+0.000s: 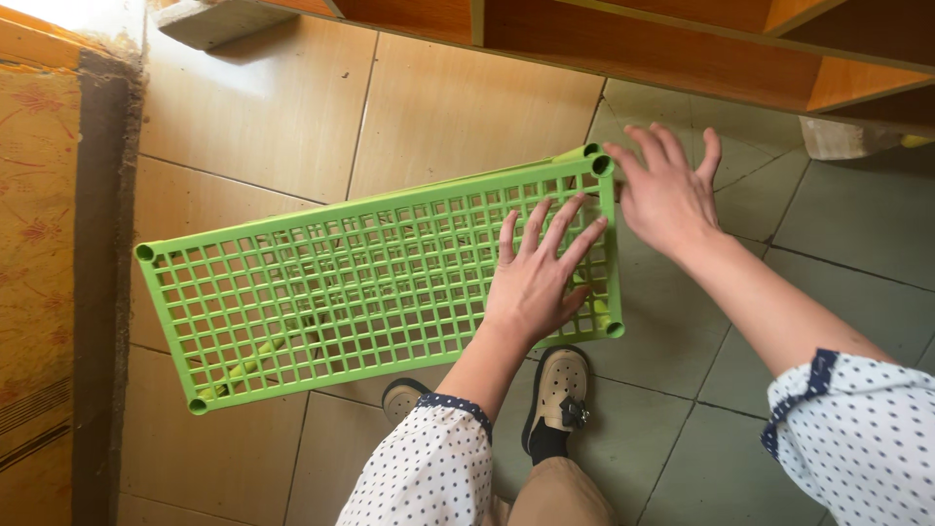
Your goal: The person assembles a green plastic storage shelf by inserting green plastic rods into the corner sockets of grid panels. They repeatedly pick up rods, align them with the panel holes, and press them in to form a frame. The assembled unit is placed on a wooden table.
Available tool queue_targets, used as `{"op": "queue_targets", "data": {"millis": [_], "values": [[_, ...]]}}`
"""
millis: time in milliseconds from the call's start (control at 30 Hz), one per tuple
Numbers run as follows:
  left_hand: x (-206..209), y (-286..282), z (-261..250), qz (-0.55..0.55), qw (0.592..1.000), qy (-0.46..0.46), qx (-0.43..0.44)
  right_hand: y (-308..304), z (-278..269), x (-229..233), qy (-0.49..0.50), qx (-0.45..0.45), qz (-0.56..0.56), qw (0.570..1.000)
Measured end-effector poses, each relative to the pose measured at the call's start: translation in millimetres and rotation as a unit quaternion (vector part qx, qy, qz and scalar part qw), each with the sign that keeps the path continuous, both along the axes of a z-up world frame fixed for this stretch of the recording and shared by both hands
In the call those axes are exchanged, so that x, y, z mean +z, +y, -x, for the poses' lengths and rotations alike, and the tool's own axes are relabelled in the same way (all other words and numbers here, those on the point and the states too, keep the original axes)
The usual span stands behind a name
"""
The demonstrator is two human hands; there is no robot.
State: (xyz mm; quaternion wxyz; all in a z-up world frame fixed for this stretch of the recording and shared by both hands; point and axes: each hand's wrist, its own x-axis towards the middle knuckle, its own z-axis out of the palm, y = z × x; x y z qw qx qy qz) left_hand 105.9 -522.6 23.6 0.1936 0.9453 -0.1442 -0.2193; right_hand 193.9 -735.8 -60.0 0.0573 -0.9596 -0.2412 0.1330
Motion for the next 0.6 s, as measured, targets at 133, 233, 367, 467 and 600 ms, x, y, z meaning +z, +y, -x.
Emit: {"op": "queue_targets", "data": {"millis": [133,233,367,467,600], "values": [[1,-17,18,0.015,0.997,0.012,-0.069,-17,34,21,0.048,0.022,0.007,0.999],[-2,-27,35,-0.029,0.989,-0.016,-0.143,-22,60,37,0.096,0.039,0.024,0.994],[-10,-44,54,-0.13,0.959,-0.102,-0.229,-27,91,45,0.193,0.011,0.073,0.979],[-15,-52,64,-0.163,0.947,-0.124,-0.249,-30,112,42,0.221,-0.04,0.038,0.974],[-21,-59,62,-0.196,0.937,-0.11,-0.267,-25,135,30,0.193,-0.115,-0.046,0.973]]}}
